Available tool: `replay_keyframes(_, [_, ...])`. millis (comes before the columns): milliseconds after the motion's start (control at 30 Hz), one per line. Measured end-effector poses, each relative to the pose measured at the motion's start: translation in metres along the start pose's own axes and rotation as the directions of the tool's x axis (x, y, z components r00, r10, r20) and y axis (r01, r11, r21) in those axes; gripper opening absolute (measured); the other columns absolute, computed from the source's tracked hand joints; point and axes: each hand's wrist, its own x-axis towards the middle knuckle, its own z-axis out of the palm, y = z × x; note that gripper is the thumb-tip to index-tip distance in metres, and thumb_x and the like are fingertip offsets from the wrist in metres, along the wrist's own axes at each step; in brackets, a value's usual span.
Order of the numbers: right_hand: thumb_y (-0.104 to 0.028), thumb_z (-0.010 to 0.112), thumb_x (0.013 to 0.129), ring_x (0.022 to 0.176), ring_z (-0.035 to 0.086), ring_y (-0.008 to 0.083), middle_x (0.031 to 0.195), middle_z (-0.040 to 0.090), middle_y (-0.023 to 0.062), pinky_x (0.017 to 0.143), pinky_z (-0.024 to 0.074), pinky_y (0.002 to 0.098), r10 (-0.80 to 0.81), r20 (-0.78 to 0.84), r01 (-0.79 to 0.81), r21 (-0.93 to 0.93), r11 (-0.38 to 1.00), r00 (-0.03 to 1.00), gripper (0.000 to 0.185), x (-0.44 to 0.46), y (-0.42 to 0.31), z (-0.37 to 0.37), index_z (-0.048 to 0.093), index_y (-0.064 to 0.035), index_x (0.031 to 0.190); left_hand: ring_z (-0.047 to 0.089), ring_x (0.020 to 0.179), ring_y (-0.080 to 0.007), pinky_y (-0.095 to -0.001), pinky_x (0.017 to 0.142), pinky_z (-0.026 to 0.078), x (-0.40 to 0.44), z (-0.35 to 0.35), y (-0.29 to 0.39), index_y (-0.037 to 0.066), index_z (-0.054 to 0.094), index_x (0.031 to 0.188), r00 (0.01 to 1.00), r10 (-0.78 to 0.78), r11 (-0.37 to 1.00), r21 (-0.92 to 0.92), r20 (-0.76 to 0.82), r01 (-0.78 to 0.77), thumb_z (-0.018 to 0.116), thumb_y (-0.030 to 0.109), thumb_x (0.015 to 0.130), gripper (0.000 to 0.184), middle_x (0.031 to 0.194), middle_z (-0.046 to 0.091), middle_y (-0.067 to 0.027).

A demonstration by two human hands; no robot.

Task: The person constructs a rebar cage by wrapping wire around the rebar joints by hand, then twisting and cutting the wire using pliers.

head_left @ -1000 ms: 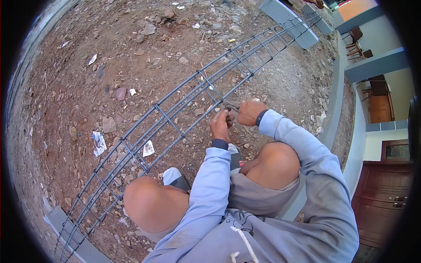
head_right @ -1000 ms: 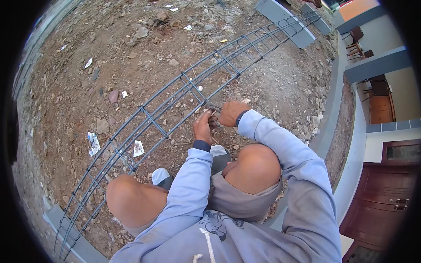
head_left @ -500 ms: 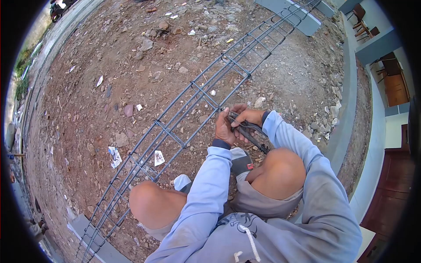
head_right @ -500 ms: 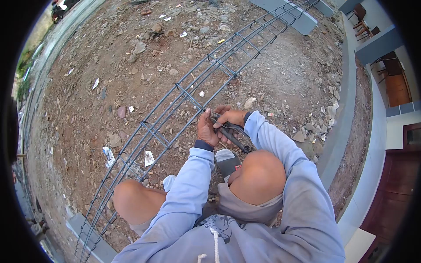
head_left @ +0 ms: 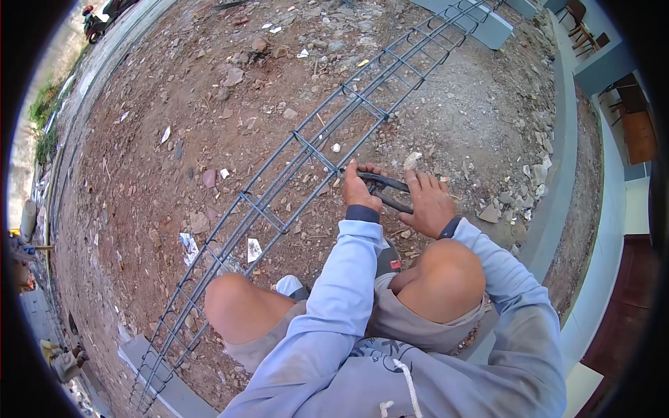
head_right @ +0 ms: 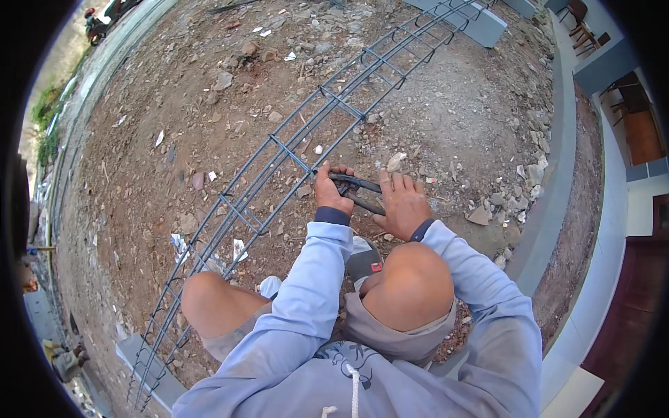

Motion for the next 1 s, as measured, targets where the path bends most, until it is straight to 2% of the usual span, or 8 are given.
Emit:
replay_keyframes(167, [-0.027,0.066,0.074,0.102,0.055,0.0333,0.108,0.055,0.0168,0.084,0.0441,0.0471,0.088,-0.085,-0.103,-0.195,0.975,0.992,0.066,0.013,0.000,0.018,0.041,0.0034,0.127,0.058,0.068,-0.0221,-0.0371,0.062,0.050,0.004,0.011,0.001,0.008,0.049,0.081,0.991,0.035,0.999,0.009,-0.126,-0.034,0.054,0.039,0.090,0.033,0.074,0.057,-0.0065])
replay_keyframes(367, [-0.022,0.061,0.080,0.071,0.065,0.0281,0.079,0.063,0.0179,0.062,0.0528,0.0447,-0.119,0.335,-0.007,0.352,0.936,0.935,0.031,0.025,0.022,0.036,0.057,0.0042,0.096,0.059,0.071,-0.0225,-0.0376,0.065,0.049,0.004,-0.024,0.001,0.009,0.051,0.083,0.997,-0.019,0.977,0.213,0.080,0.001,0.060,0.046,0.086,0.038,0.076,0.059,-0.0076])
replay_keyframes(500, [-0.034,0.059,0.086,0.054,0.063,0.0213,0.074,0.064,0.0146,0.046,0.0527,0.0327,-0.332,0.712,-0.643,0.702,0.307,0.619,0.038,0.035,0.038,0.035,0.058,0.0032,0.092,0.061,0.085,-0.0245,-0.0415,0.076,0.050,-0.009,-0.033,-0.008,0.009,0.056,0.094,0.969,-0.135,0.982,0.157,0.207,0.103,0.063,0.050,0.082,0.043,0.089,0.062,-0.0104])
replay_keyframes(700, [-0.048,0.067,0.077,0.064,0.066,0.0280,0.078,0.065,0.0189,0.054,0.0541,0.0393,-0.300,0.829,-0.756,0.555,0.347,0.471,0.058,0.044,0.048,0.030,0.059,0.0041,0.102,0.061,0.093,-0.0248,-0.0464,0.086,0.049,-0.017,-0.025,-0.007,0.010,0.057,0.104,0.919,-0.184,0.983,0.036,0.349,0.183,0.058,0.049,0.085,0.043,0.098,0.063,-0.0086])
replay_keyframes(800, [-0.055,0.071,0.069,0.079,0.065,0.0353,0.084,0.065,0.0215,0.066,0.0520,0.0451,-0.221,0.227,0.088,0.483,0.871,0.948,0.073,0.032,0.039,0.029,0.055,0.0020,0.112,0.061,0.090,-0.0234,-0.0455,0.084,0.050,-0.012,-0.022,-0.008,0.011,0.057,0.101,0.950,-0.153,0.988,0.016,0.274,0.155,0.056,0.050,0.086,0.041,0.096,0.063,-0.0064])
replay_keyframes(833, [-0.055,0.075,0.062,0.099,0.059,0.0363,0.101,0.061,0.0217,0.084,0.0449,0.0461,0.007,0.365,-0.136,0.327,0.935,0.931,0.086,0.024,0.018,-0.004,0.047,-0.0004,0.123,0.062,0.089,-0.0229,-0.0451,0.083,0.050,-0.009,-0.020,-0.011,0.011,0.057,0.100,0.960,-0.141,0.989,0.004,0.243,0.145,0.056,0.050,0.086,0.041,0.094,0.063,-0.0058])
replay_keyframes(933, [-0.052,0.075,0.061,0.108,0.053,0.0312,0.115,0.054,0.0199,0.094,0.0382,0.0429,-0.093,-0.020,0.093,0.026,0.995,0.995,0.092,0.004,0.008,-0.015,0.041,-0.0013,0.130,0.060,0.086,-0.0224,-0.0438,0.080,0.049,-0.010,-0.002,-0.015,0.012,0.056,0.091,0.983,-0.114,0.990,-0.067,0.146,0.125,0.053,0.050,0.088,0.038,0.086,0.060,-0.0035])
replay_keyframes(1000, [-0.047,0.076,0.061,0.111,0.047,0.0305,0.120,0.048,0.0179,0.097,0.0335,0.0440,-0.049,-0.107,0.044,-0.050,0.998,0.993,0.092,0.001,0.008,-0.005,0.039,-0.0010,0.132,0.060,0.086,-0.0228,-0.0438,0.079,0.048,-0.011,0.010,-0.016,0.012,0.055,0.089,0.992,-0.100,0.988,-0.106,0.080,0.109,0.051,0.050,0.089,0.038,0.083,0.059,-0.0033])
